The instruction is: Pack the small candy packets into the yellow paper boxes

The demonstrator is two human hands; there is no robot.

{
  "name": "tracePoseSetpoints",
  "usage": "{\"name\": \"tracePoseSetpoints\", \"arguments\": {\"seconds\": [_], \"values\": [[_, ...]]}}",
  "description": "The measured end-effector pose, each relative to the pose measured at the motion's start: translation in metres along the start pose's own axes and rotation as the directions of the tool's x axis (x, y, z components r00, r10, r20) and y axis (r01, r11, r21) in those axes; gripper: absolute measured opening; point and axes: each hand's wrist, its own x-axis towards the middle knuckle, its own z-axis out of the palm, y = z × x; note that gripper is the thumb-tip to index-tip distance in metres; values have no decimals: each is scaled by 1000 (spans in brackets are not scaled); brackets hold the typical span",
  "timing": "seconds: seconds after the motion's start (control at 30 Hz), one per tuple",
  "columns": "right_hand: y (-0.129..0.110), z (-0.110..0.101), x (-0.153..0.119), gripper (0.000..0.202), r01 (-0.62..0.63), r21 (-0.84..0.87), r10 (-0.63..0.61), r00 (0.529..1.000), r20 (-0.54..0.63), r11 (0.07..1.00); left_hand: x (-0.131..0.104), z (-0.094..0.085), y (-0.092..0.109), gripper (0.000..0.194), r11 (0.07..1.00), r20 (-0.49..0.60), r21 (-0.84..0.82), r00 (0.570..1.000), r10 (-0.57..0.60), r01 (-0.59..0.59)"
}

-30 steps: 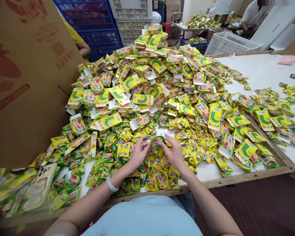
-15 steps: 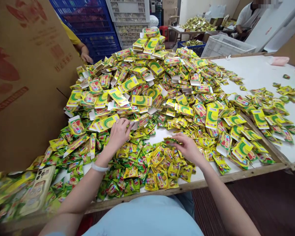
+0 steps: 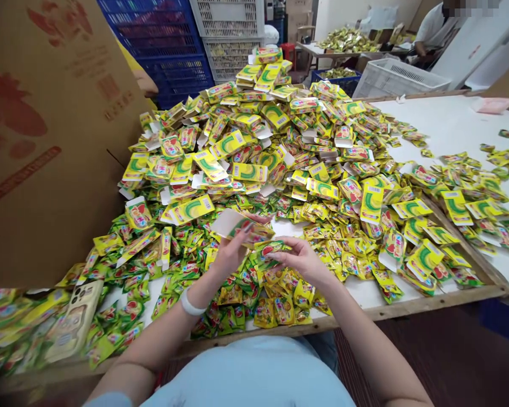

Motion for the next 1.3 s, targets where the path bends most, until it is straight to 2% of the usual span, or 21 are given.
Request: {"name": "tracePoseSetpoints", "arguments": {"seconds": [0.07,0.1,0.17,0.23,0.3,0.37,0.43,0.53,0.6,0.67,0.7,0.8,0.87,0.93,1.07,1.13,1.2,1.23,1.27,1.3], "values": [[-17,-8,-9,28,124,-74,-133,982,-134,990,1,-2,7,47,999,-46,-36,999,-13,11],[-26,-10,-12,25,205,-130,-228,953,-200,970,1,-3,11,47,998,-12,-55,1000,-22,21],[-43,-8,-14,22,351,-251,-411,875,-257,902,-3,0,16,46,995,142,-59,987,-73,82],[-55,1,-11,21,454,-342,-532,828,-179,823,-10,8,18,41,993,250,-34,963,-99,111],[-61,11,-6,19,524,-414,-578,816,-5,744,-18,18,19,34,995,287,26,953,-99,95],[-66,18,-3,16,565,-514,-564,806,178,645,-24,24,22,29,992,285,113,954,-92,62],[-73,19,-4,17,567,-643,-495,809,317,514,-26,25,25,25,979,283,204,956,-83,24],[-85,20,-11,21,560,-759,-300,825,478,331,-26,22,26,28,949,305,312,950,-63,-38],[-90,22,-16,24,554,-791,-161,833,530,259,-27,20,22,28,919,359,390,928,-103,-49],[-88,22,-21,24,519,-820,-89,853,514,242,-30,19,16,32,893,393,447,908,-144,-52],[-83,21,-24,23,487,-831,-78,871,485,269,-34,19,13,37,889,394,455,907,-147,-54],[-62,12,-33,20,392,-789,-140,918,371,473,-47,19,6,55,913,394,408,902,-179,2],[-45,4,-41,11,400,-719,-208,916,344,569,-57,20,4,60,914,419,399,873,-251,72],[-29,1,-50,21,429,-681,-216,900,379,593,-64,23,1,65,903,443,419,845,-299,100],[-13,5,-66,27,369,-697,-71,906,418,614,-69,33,-3,76,912,463,393,833,-303,113],[-16,-2,-70,26,379,-729,-123,916,381,569,-64,36,-4,88,912,479,401,829,-289,86],[-29,-22,-70,26,407,-797,-293,908,300,447,-54,32,-5,95,896,507,443,827,-243,-8],[-38,-37,-69,27,385,-852,-405,885,231,355,-47,28,-6,87,878,503,473,841,-200,-75],[-48,-54,-66,26,317,-916,-522,839,150,247,-39,23,-8,72,843,480,519,864,-151,-140],[-58,-70,-61,23,173,-975,-633,773,46,140,-29,17,-11,54,787,436,586,893,-107,-192]]}}
